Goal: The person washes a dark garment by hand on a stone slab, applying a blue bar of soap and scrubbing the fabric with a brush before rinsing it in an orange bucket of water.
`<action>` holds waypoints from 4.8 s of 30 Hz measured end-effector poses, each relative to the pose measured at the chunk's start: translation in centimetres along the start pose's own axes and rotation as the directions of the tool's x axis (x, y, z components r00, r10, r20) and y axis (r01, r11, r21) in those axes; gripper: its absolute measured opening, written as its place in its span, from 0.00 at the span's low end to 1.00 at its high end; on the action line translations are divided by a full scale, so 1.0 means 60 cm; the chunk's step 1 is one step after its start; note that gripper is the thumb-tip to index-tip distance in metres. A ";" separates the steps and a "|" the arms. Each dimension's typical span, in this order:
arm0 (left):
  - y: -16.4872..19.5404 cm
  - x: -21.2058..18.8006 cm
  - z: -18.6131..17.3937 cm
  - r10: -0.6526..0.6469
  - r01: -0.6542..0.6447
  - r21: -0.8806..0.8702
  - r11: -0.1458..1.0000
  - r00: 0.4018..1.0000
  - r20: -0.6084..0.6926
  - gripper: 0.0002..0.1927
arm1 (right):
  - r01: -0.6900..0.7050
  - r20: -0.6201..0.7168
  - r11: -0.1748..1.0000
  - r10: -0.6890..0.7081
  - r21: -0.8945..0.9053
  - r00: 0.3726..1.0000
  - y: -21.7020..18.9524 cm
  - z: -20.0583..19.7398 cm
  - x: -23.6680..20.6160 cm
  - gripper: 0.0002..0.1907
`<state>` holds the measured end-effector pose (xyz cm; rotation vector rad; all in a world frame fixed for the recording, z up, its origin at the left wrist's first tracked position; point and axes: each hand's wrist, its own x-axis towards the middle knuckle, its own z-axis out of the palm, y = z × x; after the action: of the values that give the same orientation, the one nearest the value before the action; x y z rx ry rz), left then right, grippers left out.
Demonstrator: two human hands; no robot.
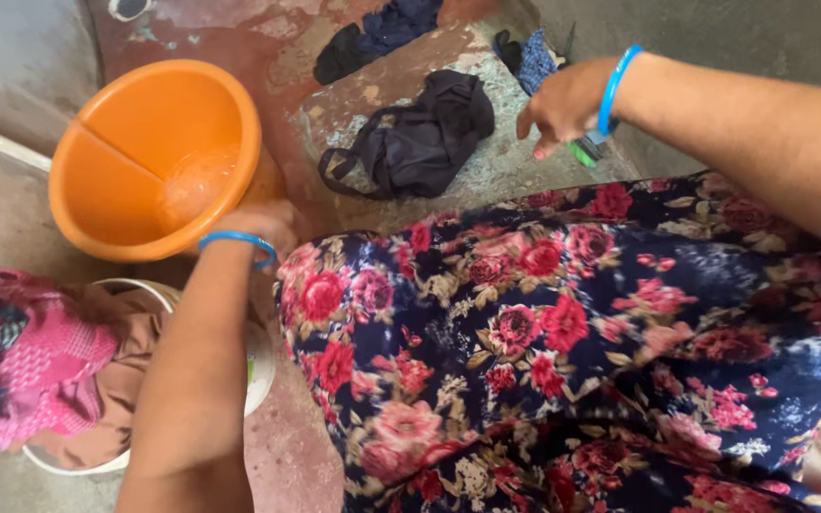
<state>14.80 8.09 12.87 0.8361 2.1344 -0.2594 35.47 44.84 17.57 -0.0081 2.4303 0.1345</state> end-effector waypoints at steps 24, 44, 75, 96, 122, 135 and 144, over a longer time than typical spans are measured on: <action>0.172 0.326 -0.072 -0.250 -0.043 -0.370 0.928 0.664 -0.704 0.15 | -0.066 -0.449 0.989 0.118 0.131 0.886 0.002 0.011 0.310 0.17; 0.111 0.264 -0.165 -0.277 -0.616 -0.165 0.770 -0.091 -0.956 0.12 | 0.529 -0.909 0.751 0.403 0.396 0.108 0.149 -0.091 0.292 0.03; 0.278 0.460 0.101 -0.123 -0.032 -0.197 0.980 0.682 -0.721 0.09 | 0.014 -0.620 0.950 0.193 0.313 0.761 -0.029 0.168 0.377 0.26; 0.095 0.261 -0.148 -0.292 -0.472 -0.481 0.739 0.419 -0.860 0.15 | 0.638 -0.733 0.406 0.134 0.654 0.667 0.145 -0.097 0.134 0.15; 0.216 0.304 -0.244 0.061 -0.806 0.213 0.552 -0.215 -0.975 0.11 | 0.712 -0.632 -0.375 0.331 0.593 0.701 -0.107 0.029 0.388 0.22; 0.131 0.331 -0.153 -0.235 -0.177 -0.478 0.860 0.695 -0.680 0.17 | -0.003 -0.105 0.913 0.050 0.408 0.993 0.020 0.104 0.289 0.16; 0.087 0.384 -0.027 -0.154 0.090 -0.386 0.918 0.979 -0.137 0.53 | -0.227 -0.440 0.789 0.527 0.570 0.727 0.066 0.133 0.303 0.34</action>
<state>6.78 23.77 -2.93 0.5118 2.2926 0.1648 26.64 50.10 0.10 0.8211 2.9786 -0.3518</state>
